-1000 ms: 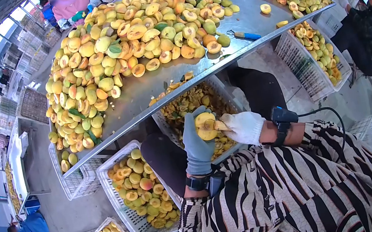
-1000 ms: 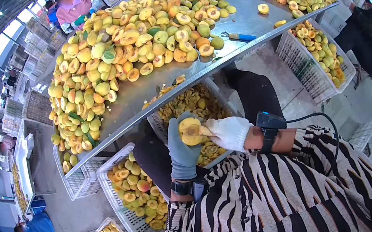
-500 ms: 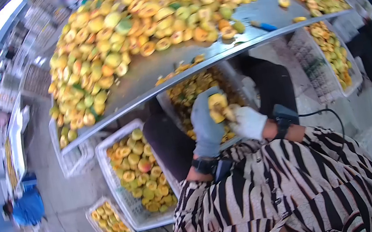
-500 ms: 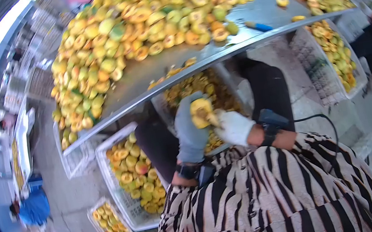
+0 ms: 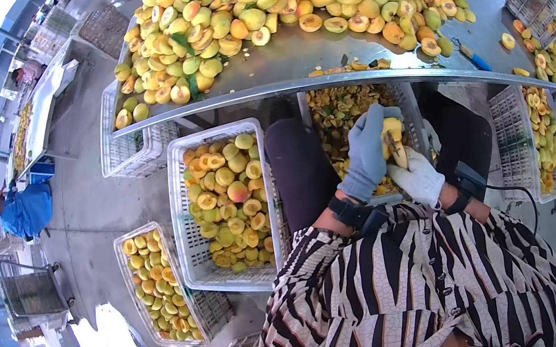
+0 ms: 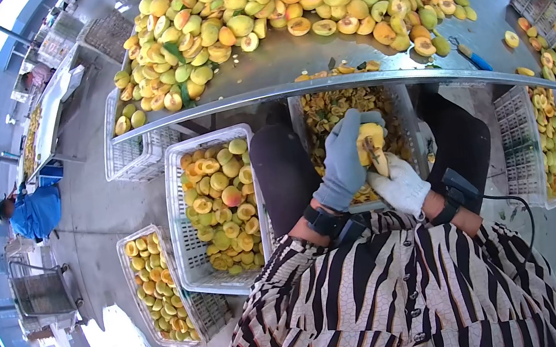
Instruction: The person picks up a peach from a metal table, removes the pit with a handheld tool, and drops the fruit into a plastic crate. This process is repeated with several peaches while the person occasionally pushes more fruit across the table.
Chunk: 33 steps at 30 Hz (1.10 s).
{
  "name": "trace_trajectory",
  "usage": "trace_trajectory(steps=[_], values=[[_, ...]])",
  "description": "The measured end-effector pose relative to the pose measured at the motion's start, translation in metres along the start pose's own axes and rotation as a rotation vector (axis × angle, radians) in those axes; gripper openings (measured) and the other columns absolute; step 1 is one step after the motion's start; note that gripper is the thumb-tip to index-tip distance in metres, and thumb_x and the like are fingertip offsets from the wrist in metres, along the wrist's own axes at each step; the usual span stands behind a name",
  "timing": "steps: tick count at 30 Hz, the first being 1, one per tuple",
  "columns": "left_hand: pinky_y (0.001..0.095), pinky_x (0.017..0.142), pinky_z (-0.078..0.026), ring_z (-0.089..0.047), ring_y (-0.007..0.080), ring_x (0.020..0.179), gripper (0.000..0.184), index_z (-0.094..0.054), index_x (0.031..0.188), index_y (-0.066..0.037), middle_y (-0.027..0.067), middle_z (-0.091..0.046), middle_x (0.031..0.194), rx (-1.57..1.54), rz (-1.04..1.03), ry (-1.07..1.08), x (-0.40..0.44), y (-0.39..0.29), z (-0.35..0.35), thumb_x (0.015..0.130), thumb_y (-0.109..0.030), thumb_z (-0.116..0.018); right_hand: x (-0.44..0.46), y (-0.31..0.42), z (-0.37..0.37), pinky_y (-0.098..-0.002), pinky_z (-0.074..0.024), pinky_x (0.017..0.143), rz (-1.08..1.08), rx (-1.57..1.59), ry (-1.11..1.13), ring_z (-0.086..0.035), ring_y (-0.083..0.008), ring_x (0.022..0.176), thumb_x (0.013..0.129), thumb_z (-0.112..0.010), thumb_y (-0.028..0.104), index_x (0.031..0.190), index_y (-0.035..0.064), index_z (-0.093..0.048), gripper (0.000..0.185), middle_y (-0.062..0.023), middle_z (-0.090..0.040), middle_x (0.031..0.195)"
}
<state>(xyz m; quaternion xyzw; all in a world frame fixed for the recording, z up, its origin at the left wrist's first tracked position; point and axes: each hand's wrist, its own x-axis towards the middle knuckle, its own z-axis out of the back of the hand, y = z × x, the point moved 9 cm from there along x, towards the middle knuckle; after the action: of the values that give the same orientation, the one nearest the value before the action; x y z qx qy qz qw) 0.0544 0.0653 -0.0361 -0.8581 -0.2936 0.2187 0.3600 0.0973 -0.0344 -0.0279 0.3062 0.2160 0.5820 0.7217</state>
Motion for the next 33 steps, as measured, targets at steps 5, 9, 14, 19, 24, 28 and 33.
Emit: trace_trajectory(steps=[5, 9, 14, 19, 24, 28, 33], values=[[0.0299, 0.083, -0.05, -0.063, 0.0197, 0.09, 0.027, -0.056, 0.118, -0.001, 0.0111, -0.064, 0.108, 0.515, -0.263, 0.393, -0.005, -0.026, -0.002, 0.101, -0.02, -0.047, -0.005, -0.015, -0.01, -0.0463, -0.0484, 0.079, -0.117, 0.135, 0.13, -0.058, -0.0432, 0.094, 0.086, -0.058, 0.019, 0.098, 0.0027, -0.059, 0.02, -0.0252, -0.059, 0.098], [0.0281, 0.077, -0.05, -0.063, 0.0175, 0.084, 0.035, -0.063, 0.107, 0.002, 0.0099, -0.067, 0.098, 0.437, -0.149, 0.219, 0.0, -0.01, -0.006, 0.099, -0.03, -0.053, -0.007, -0.022, -0.007, -0.0469, -0.0494, 0.075, -0.274, 0.001, 0.058, -0.059, -0.0442, 0.091, 0.087, -0.058, 0.015, 0.099, 0.001, -0.057, 0.019, -0.0266, -0.061, 0.098], [0.0253, 0.072, -0.049, -0.062, 0.0132, 0.077, 0.047, -0.069, 0.094, 0.004, 0.0082, -0.068, 0.086, 0.054, 0.071, -0.093, 0.0, 0.016, 0.0, 0.099, -0.039, -0.052, -0.013, -0.018, -0.01, -0.046, -0.0501, 0.072, -0.26, 0.24, -0.024, -0.06, -0.0404, 0.086, 0.086, -0.059, 0.012, 0.098, -0.0003, -0.056, 0.018, -0.0222, -0.062, 0.091], [0.027, 0.075, -0.05, -0.063, 0.0143, 0.079, 0.052, -0.067, 0.094, 0.004, 0.0099, -0.068, 0.086, 0.343, -0.217, 0.1, -0.001, -0.011, -0.017, 0.105, -0.035, -0.034, -0.012, 0.015, -0.004, -0.0423, -0.0501, 0.072, 0.258, -0.041, -0.066, -0.06, -0.0346, 0.078, 0.081, -0.058, 0.011, 0.088, 0.0026, -0.061, 0.011, -0.0162, -0.06, 0.086], [0.03, 0.078, -0.053, -0.066, 0.0168, 0.08, 0.049, -0.066, 0.096, 0.006, 0.0122, -0.07, 0.087, 0.081, 0.002, 0.127, 0.001, 0.004, -0.015, 0.104, -0.034, -0.039, -0.01, -0.007, -0.013, -0.0441, -0.0506, 0.072, 0.01, -0.007, 0.011, -0.061, -0.0351, 0.078, 0.087, -0.055, 0.018, 0.102, 0.003, -0.06, 0.022, -0.0185, -0.062, 0.088], [0.0335, 0.08, -0.055, -0.067, 0.0226, 0.081, 0.051, -0.064, 0.095, 0.006, 0.0168, -0.069, 0.087, -0.019, 0.024, 0.107, 0.001, 0.008, -0.019, 0.104, -0.034, -0.035, -0.015, -0.001, -0.012, -0.0297, -0.0475, 0.051, -0.364, 0.616, 0.28, -0.058, -0.0156, 0.059, 0.093, -0.057, 0.023, 0.101, 0.0034, -0.059, 0.021, -0.0047, -0.059, 0.075], [0.0443, 0.08, -0.054, -0.064, 0.0317, 0.086, 0.05, -0.061, 0.093, 0.003, 0.0168, -0.063, 0.092, 0.023, 0.088, 0.135, 0.005, 0.02, -0.026, 0.101, -0.042, -0.04, -0.036, -0.008, -0.025, -0.024, -0.0376, 0.039, -0.606, 1.184, 0.457, -0.044, -0.0077, 0.045, 0.095, -0.059, 0.026, 0.094, 0.009, -0.056, 0.017, 0.0009, -0.051, 0.065]])
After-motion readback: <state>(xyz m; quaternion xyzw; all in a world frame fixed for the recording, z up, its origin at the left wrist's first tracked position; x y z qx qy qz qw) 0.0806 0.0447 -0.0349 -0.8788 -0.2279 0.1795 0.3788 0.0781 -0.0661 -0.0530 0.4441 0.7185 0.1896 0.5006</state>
